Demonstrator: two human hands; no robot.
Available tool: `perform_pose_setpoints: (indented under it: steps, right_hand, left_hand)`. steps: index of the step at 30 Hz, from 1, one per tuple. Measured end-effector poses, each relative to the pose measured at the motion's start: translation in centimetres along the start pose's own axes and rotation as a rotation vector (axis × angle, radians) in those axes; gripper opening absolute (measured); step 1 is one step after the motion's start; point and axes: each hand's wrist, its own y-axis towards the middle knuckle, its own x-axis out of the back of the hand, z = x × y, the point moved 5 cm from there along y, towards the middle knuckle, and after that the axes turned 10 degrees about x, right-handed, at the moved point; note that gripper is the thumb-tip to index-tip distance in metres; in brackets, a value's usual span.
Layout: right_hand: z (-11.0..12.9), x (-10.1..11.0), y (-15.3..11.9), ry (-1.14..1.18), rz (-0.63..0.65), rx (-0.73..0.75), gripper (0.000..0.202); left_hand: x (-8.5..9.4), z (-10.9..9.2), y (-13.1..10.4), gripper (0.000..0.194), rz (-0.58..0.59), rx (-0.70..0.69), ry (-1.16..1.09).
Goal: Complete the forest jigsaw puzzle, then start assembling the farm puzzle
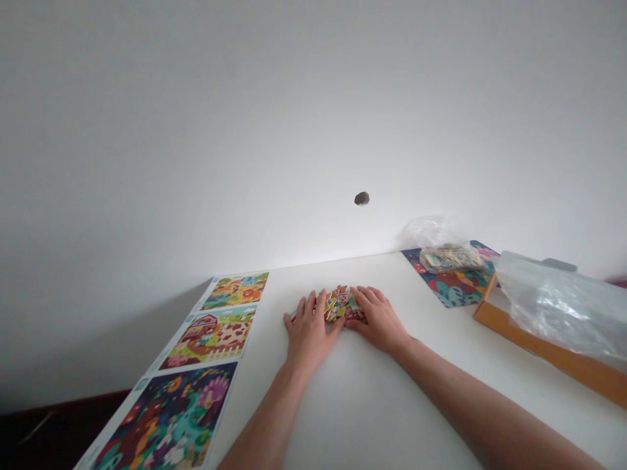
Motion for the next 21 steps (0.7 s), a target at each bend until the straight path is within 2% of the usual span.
perform_pose_setpoints:
  steps: [4, 7, 10, 12, 16, 18, 19, 21]
  right_hand:
    - [0.0, 0.9, -0.9, -0.107, -0.07, -0.139, 0.084]
    - [0.3, 0.9, -1.7, -0.107, -0.086, -0.2, 0.075]
    - [-0.3, 0.2, -1.3, 0.007, -0.059, -0.192, 0.064]
    - [-0.8, -0.2, -0.6, 0.075, -0.035, -0.159, 0.062]
    - [-0.7, 0.6, 0.1, 0.004, -0.036, -0.133, 0.065]
    - [0.0, 2.0, -0.4, -0.104, -0.086, -0.195, 0.066]
    - [0.6, 2.6, -0.7, -0.139, -0.108, -0.217, 0.062]
    - [2.0, 3.1, -1.3, -0.126, -0.085, -0.183, 0.036]
  left_hand:
    - [1.1, 0.0, -0.4, 0.068, -0.065, 0.014, -0.031]
    - [0.7, -0.1, -0.7, 0.075, -0.024, -0.006, -0.041]
    - [-0.3, 0.1, -0.5, 0.084, 0.043, -0.024, -0.028]
    - [-0.6, 0.2, -0.1, 0.081, 0.034, -0.022, -0.029]
    - [0.4, 0.2, 0.0, 0.077, -0.047, 0.015, -0.068]
    - [1.8, -0.1, -0.3, 0.065, -0.134, -0.007, -0.132]
    - [2.5, -0.4, -0.5, 0.052, -0.171, -0.051, -0.183]
    - [3.3, -1.3, -1.0, 0.016, -0.156, -0.182, -0.291]
